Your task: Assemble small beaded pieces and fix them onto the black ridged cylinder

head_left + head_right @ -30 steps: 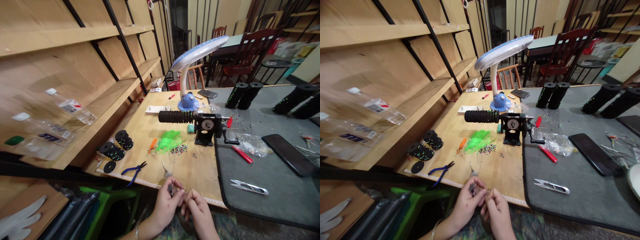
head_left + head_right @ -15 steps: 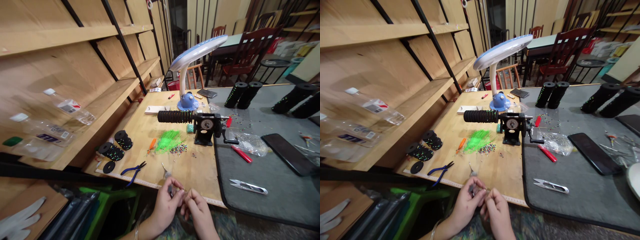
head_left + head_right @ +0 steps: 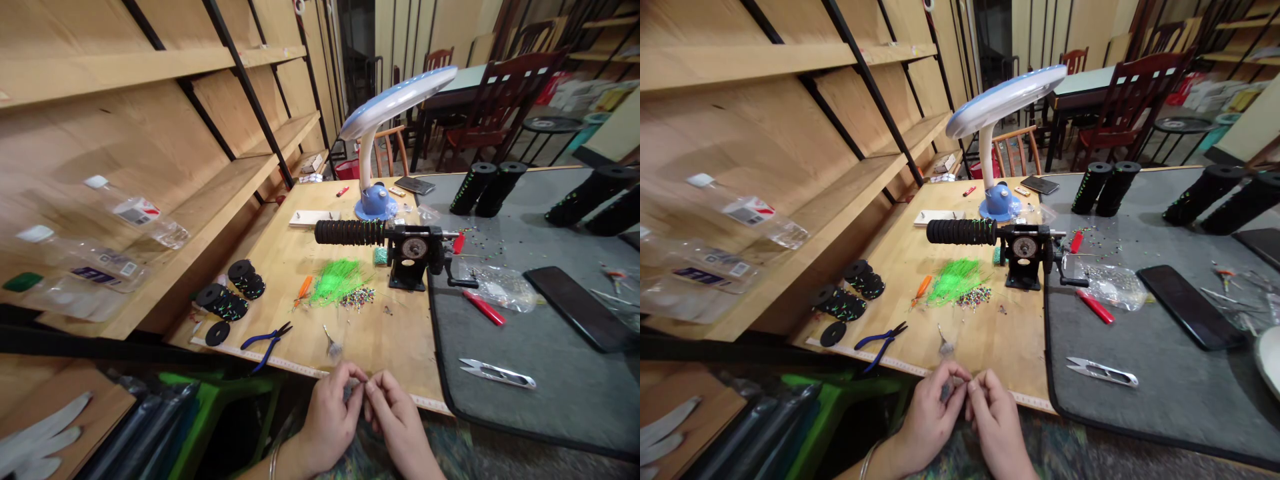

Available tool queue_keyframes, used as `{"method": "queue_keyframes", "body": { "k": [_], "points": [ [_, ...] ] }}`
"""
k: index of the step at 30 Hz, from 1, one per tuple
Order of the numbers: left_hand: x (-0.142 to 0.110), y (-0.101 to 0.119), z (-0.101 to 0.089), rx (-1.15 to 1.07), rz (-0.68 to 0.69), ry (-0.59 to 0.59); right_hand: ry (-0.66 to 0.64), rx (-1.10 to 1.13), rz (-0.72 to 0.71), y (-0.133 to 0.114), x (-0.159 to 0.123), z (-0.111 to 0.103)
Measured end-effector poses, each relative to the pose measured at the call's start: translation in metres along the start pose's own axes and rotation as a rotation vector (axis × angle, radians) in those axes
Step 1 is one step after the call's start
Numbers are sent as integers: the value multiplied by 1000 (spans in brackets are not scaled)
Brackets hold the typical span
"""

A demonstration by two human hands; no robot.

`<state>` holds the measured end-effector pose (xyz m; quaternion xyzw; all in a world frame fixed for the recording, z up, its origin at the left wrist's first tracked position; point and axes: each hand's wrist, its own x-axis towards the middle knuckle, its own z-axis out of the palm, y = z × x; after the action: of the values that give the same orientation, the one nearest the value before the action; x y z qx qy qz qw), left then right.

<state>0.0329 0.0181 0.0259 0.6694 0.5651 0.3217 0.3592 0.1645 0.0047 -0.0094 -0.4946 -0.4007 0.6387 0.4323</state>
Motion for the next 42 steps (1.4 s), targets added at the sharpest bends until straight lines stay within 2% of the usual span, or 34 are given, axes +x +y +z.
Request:
{"method": "queue_keyframes", "body": {
  "k": [3, 6, 8, 11, 13, 15, 18, 21, 24, 28, 31, 34, 38, 42],
  "points": [
    [-2, -2, -1, 96, 76, -12, 4, -133, -57, 0, 1, -5],
    [-1, -3, -2, 81, 96, -34, 12, -274, -119, -1, 2, -10],
    [3, -2, -1, -32, 23, -37, 18, -352, -157, -3, 4, -14],
    [11, 1, -1, -297, -174, -35, 11, -451, -218, -6, 6, -17],
    [17, 3, -1, -397, -258, -61, -5, -512, -263, -9, 7, -18],
    [21, 4, -2, -418, -274, -90, -19, -568, -311, -13, 7, -18],
    [25, 4, -5, -439, -222, -81, -33, -656, -395, -19, 8, -19],
    [28, 5, -8, -549, -200, -76, -52, -781, -500, -26, 12, -22],
    [33, 8, -13, -700, -271, -122, -115, -962, -630, -34, 16, -23],
    [35, 13, -26, -775, -342, -239, -302, -1243, -835, -53, 24, -26],
    [32, 15, -42, -836, -459, -341, -448, -1431, -948, -74, 37, -33],
    [20, 15, -57, -912, -596, -457, -525, -1578, -1031, -95, 61, -44],
    [2, 16, -70, -1001, -712, -584, -483, -1658, -1215, -111, 100, -57],
    [-6, 21, -73, -1006, -749, -574, -414, -1651, -1352, -114, 128, -65]
  ]
}}
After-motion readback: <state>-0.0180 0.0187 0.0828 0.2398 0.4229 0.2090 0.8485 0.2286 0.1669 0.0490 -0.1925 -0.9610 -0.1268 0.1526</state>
